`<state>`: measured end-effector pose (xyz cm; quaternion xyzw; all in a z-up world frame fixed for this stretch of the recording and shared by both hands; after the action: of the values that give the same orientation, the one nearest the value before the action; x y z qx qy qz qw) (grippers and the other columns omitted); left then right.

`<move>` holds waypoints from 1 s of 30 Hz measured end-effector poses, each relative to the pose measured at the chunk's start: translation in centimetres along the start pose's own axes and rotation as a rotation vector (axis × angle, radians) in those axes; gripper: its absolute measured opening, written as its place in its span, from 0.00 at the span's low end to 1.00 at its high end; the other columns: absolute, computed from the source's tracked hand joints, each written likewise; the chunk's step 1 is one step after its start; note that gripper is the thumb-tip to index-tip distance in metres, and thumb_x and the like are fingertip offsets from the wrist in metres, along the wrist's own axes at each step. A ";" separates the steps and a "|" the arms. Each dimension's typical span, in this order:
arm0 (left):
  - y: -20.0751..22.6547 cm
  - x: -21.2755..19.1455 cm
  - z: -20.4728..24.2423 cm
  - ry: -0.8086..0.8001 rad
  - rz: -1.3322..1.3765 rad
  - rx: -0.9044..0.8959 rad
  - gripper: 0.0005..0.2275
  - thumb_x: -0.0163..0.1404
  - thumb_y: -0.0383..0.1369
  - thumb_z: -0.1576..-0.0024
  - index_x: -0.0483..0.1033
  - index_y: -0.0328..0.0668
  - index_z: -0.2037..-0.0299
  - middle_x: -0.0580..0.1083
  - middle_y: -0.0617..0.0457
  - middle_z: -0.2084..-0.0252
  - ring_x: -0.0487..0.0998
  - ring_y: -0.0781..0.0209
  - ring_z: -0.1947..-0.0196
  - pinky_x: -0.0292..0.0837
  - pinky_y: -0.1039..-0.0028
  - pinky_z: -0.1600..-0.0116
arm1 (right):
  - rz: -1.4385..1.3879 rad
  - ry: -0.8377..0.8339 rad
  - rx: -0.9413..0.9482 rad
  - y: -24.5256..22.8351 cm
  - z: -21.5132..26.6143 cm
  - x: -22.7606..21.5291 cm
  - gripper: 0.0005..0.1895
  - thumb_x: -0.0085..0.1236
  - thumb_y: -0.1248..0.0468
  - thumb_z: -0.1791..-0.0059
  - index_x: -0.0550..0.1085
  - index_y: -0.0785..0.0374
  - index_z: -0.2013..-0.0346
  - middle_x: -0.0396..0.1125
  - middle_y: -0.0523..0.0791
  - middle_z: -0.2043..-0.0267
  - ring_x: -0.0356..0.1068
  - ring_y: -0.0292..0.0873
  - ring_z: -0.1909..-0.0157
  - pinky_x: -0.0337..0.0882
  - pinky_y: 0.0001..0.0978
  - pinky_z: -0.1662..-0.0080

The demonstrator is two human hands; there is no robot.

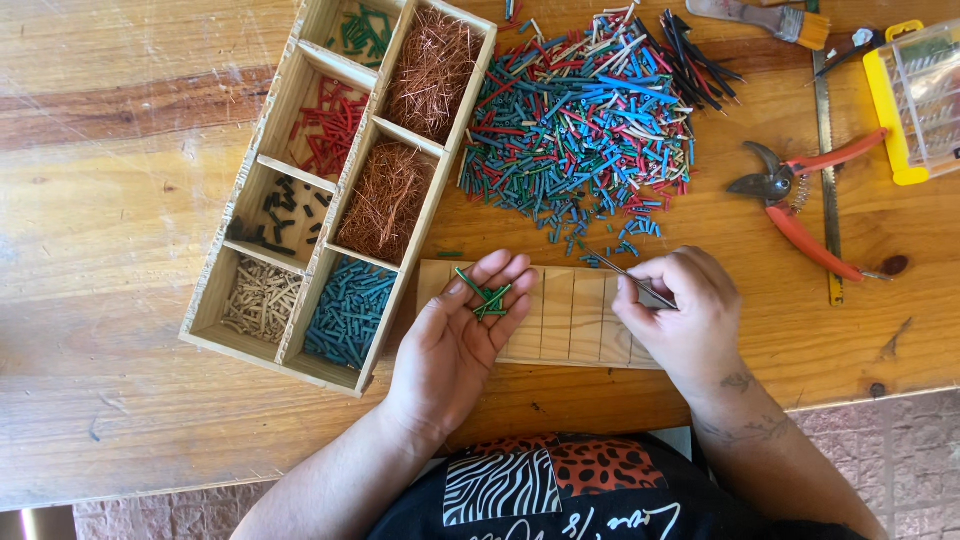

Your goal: The person uses tweezers to pick up small pieces of wire insulation from a mixed pile on a wooden table and places them into a compartmentalized wooden box. The person first sorts beige pieces, then switches to green pieces, continuing to separate them by color.

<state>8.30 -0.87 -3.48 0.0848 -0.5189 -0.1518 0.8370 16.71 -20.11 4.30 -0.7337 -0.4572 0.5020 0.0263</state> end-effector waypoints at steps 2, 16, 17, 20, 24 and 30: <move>-0.1 -0.1 -0.1 -0.009 0.002 0.003 0.22 0.36 0.33 0.36 0.66 0.27 0.34 0.71 0.34 0.35 0.73 0.44 0.35 0.68 0.59 0.30 | -0.034 0.009 -0.003 -0.1 0.0 -0.1 0.06 0.69 0.69 0.55 0.77 0.63 0.70 0.61 0.44 0.80 0.64 0.45 0.77 0.70 0.36 0.70; -0.3 0.1 -0.1 -0.032 -0.034 0.001 0.23 0.36 0.34 0.35 0.66 0.28 0.34 0.71 0.34 0.35 0.73 0.45 0.35 0.67 0.59 0.30 | -0.038 0.000 0.056 0.0 -0.1 -0.3 0.05 0.68 0.70 0.55 0.78 0.64 0.69 0.61 0.45 0.81 0.64 0.47 0.77 0.70 0.36 0.70; -0.3 0.1 -0.1 -0.032 -0.034 -0.001 0.23 0.36 0.34 0.35 0.66 0.28 0.34 0.71 0.35 0.35 0.73 0.45 0.35 0.67 0.59 0.30 | -0.037 -0.002 0.056 -0.1 -0.1 -0.3 0.05 0.69 0.70 0.55 0.78 0.64 0.69 0.61 0.46 0.81 0.65 0.47 0.77 0.70 0.36 0.70; -0.2 0.1 -0.1 -0.033 -0.036 0.003 0.22 0.36 0.34 0.35 0.66 0.28 0.34 0.71 0.35 0.35 0.73 0.45 0.35 0.67 0.59 0.29 | -0.012 -0.006 0.052 -0.2 -0.1 0.1 0.05 0.69 0.69 0.55 0.78 0.64 0.70 0.62 0.45 0.81 0.66 0.47 0.77 0.71 0.35 0.71; -0.2 0.2 -0.1 -0.045 -0.045 0.007 0.22 0.36 0.34 0.35 0.66 0.28 0.34 0.71 0.34 0.35 0.72 0.45 0.35 0.67 0.58 0.29 | -0.095 0.054 -0.019 -0.6 0.0 -0.7 0.03 0.66 0.70 0.52 0.78 0.65 0.69 0.60 0.45 0.81 0.62 0.46 0.79 0.68 0.36 0.71; -2.1 0.9 -0.6 -0.053 -0.012 -0.056 0.22 0.36 0.34 0.35 0.67 0.28 0.34 0.72 0.36 0.37 0.74 0.45 0.36 0.70 0.59 0.32 | -0.337 -0.034 -0.110 -6.7 -1.0 -1.6 0.03 0.66 0.69 0.57 0.80 0.62 0.70 0.65 0.44 0.80 0.65 0.46 0.79 0.69 0.36 0.73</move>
<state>8.83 -3.13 -3.58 0.0604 -0.5359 -0.1736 0.8240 13.02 -16.89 9.25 -0.6386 -0.6008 0.4769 0.0622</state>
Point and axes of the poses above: each hand's wrist, its own z-axis away from the middle knuckle, its own x-axis out of the palm, y = z × x, the point moved 10 cm from there along -z, towards the middle knuckle
